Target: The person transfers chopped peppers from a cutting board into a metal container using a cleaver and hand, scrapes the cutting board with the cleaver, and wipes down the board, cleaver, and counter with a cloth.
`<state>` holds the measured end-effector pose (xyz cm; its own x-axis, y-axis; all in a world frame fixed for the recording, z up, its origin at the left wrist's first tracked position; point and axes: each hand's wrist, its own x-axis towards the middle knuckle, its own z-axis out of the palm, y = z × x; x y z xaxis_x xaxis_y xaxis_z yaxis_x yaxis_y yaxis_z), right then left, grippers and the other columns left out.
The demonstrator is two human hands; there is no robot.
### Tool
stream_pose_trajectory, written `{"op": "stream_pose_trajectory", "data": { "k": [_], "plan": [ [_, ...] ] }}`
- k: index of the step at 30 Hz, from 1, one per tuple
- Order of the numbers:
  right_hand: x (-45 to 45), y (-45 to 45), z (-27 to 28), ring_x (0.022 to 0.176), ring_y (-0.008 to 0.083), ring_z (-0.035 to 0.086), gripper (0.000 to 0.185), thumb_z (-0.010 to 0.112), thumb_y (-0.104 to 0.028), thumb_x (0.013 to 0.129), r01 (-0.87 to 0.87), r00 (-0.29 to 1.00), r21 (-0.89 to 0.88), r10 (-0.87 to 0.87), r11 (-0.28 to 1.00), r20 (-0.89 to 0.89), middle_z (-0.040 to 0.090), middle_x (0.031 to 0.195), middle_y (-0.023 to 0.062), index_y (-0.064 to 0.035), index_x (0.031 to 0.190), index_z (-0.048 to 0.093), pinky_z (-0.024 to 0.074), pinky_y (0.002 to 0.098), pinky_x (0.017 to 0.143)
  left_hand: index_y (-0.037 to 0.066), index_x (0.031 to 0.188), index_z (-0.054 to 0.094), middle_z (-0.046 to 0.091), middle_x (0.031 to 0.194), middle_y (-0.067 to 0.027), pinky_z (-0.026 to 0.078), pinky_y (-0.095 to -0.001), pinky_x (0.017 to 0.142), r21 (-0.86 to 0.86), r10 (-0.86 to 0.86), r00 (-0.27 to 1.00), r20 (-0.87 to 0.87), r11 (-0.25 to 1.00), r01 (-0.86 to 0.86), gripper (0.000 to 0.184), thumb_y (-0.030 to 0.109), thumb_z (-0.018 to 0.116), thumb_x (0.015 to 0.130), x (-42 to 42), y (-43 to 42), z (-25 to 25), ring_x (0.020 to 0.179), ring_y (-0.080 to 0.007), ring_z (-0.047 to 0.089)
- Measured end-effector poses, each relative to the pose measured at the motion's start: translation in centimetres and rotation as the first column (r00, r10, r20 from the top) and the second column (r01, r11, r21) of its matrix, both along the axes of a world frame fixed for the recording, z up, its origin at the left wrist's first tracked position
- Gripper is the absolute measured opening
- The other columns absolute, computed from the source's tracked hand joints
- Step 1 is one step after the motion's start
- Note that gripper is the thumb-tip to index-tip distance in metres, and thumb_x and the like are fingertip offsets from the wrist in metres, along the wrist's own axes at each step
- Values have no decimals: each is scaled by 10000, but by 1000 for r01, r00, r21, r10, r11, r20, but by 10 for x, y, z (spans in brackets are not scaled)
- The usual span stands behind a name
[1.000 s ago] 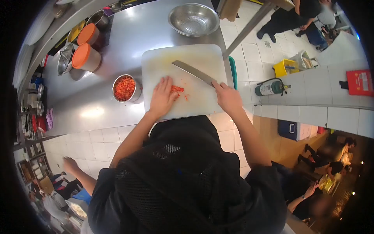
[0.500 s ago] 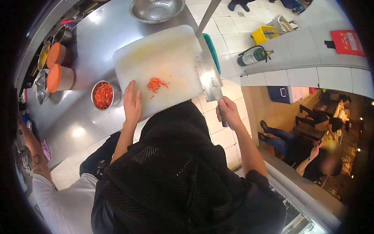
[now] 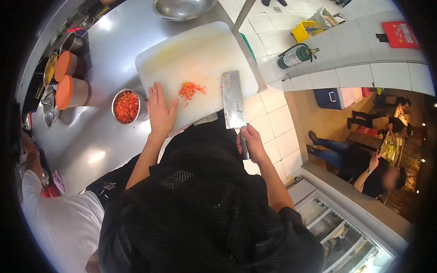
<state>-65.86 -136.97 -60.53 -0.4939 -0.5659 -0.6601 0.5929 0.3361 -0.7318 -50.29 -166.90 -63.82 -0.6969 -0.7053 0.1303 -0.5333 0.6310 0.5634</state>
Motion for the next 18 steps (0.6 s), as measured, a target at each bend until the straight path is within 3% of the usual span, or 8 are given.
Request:
{"op": "stream_pose_trajectory", "data": {
  "k": [2, 5, 16, 18],
  "plan": [
    [3, -15, 0, 500, 144, 537, 229, 473, -307, 1092, -78, 996, 18, 77, 997, 38, 574, 700, 42, -85, 1074, 527, 463, 291, 464, -74, 1568, 247, 203, 1656, -268, 174, -547, 1225, -116, 32, 986, 164, 993, -13, 927, 561, 573, 976, 10, 0, -6, 1548, -429, 157],
    [5, -31, -6, 499, 147, 535, 215, 470, -297, 1093, -123, 992, 4, 123, 992, 30, 575, 696, 42, -91, 1097, 530, 465, 296, 463, -78, 1571, 239, 176, 1672, -245, 137, -562, 1234, -138, 13, 957, 290, 990, 28, 1024, 662, 554, 937, 13, 2, -9, 1558, -413, 129],
    [4, -29, 2, 473, 147, 526, 238, 469, -321, 1091, -141, 990, 75, 140, 987, 10, 568, 667, 49, -93, 1047, 522, 453, 291, 438, -72, 1578, 231, 159, 1684, -227, 97, -579, 1235, -142, -2, 943, 333, 988, 53, 1063, 714, 517, 922, -1, 5, -7, 1571, -386, 99],
    [19, -29, -5, 474, 143, 522, 255, 464, -324, 1093, -111, 994, 25, 110, 994, 22, 565, 671, 51, -78, 1109, 532, 450, 288, 438, -70, 1579, 230, 156, 1686, -224, 95, -578, 1236, -142, 4, 943, 333, 989, 46, 1072, 723, 514, 917, 3, 5, -10, 1573, -382, 95]
  ]
}}
